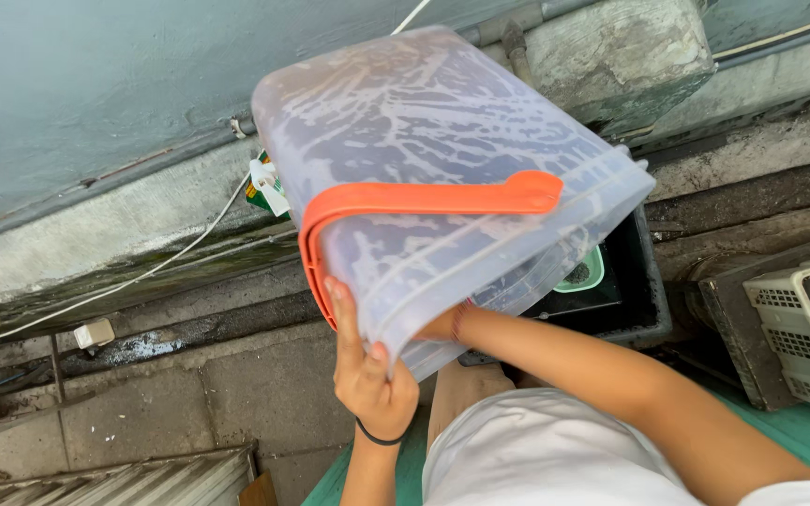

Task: The person washes a large plastic storage bin by scrubbing the inside and outside with a soapy sponge and rinsing it.

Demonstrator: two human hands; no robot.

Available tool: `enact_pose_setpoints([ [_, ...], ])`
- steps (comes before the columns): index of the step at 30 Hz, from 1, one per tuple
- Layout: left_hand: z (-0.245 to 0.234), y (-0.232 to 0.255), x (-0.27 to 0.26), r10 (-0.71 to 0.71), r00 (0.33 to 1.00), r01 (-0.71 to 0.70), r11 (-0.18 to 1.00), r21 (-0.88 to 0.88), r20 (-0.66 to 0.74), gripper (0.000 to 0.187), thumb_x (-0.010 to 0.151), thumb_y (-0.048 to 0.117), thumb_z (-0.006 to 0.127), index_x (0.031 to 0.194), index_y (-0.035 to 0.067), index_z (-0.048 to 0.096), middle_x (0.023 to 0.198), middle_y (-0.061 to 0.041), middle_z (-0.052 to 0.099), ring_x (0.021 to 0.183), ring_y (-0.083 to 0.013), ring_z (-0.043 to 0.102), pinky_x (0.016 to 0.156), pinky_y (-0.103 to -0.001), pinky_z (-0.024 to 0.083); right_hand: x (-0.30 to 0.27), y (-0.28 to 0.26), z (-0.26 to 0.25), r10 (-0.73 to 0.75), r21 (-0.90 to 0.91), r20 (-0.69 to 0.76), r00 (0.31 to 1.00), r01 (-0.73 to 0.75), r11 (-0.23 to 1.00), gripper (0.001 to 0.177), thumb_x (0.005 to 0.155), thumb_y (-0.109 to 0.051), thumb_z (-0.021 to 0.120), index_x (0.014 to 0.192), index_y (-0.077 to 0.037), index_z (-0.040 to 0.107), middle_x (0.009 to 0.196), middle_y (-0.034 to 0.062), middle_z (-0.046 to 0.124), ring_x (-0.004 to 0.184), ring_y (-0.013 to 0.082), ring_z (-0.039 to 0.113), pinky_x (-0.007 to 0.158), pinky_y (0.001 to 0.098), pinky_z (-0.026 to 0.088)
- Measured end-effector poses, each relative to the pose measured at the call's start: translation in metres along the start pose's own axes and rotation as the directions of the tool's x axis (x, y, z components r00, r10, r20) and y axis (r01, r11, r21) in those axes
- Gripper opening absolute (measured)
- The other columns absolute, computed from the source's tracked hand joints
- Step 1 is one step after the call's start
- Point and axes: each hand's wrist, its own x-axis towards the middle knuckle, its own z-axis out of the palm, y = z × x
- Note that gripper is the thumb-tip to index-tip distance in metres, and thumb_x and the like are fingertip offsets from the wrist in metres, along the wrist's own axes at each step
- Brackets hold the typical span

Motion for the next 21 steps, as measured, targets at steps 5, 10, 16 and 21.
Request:
enact_pose_setpoints([
  [5,-0.006,-0.011,-0.012,-0.129,0.989,0.126,0.991,-0.054,-0.067,0.093,0.1,-0.018,0.04,0.158,0.053,0.028,0.162,-0.03,0.038,0.135,-0.0409,0.065,0.095,-0.04,0.063,-0.069,0.007,-0.041,-0.133,0.001,-0.127,0.983,0.134,0.991,0.056,0.086,-0.018,0.065,0.141,-0.006,0.058,0.139,0.0241,0.058,0.129,0.0431,0.052,0.107,0.0522,0.038],
  [10,0.002,-0.007,-0.021,-0.003,0.998,-0.001,0.998,-0.055,-0.07,0.092,0.101,-0.015,0.044,0.161,0.053,0.028,0.162,-0.026,0.037,0.151,-0.0533,0.037,0.121,-0.058,0.044,-0.025,0.061,-0.071,0.133,-0.106,-0.18,0.975,-0.153,0.982,0.055,0.088,-0.02,0.06,0.142,-0.009,0.056,0.145,0.0207,0.055,0.136,0.0389,0.048,0.114,0.0478,0.036],
  [16,0.002,-0.004,-0.012,0.013,0.999,-0.015,0.998,-0.056,-0.042,0.094,0.097,-0.016,0.046,0.161,0.05,0.03,0.158,-0.025,0.039,0.147,-0.0543,0.039,0.123,-0.062,0.039,-0.009,0.001,-0.016,0.068,-0.075,0.046,0.997,-0.064,0.995,0.047,0.098,-0.027,0.053,0.143,-0.011,0.054,0.147,0.0167,0.054,0.14,0.0348,0.047,0.118,0.045,0.034],
  [21,-0.004,-0.006,-0.02,-0.121,0.985,0.122,0.993,-0.002,-0.123,0.1,0.097,-0.02,0.042,0.166,0.049,0.02,0.164,-0.025,0.037,0.146,-0.0459,0.054,0.109,-0.038,0.054,-0.088,-0.007,-0.051,-0.243,-0.11,-0.101,0.965,0.232,0.966,0.046,0.1,-0.023,0.054,0.144,-0.011,0.057,0.149,0.0202,0.055,0.136,0.0405,0.049,0.114,0.0536,0.031],
])
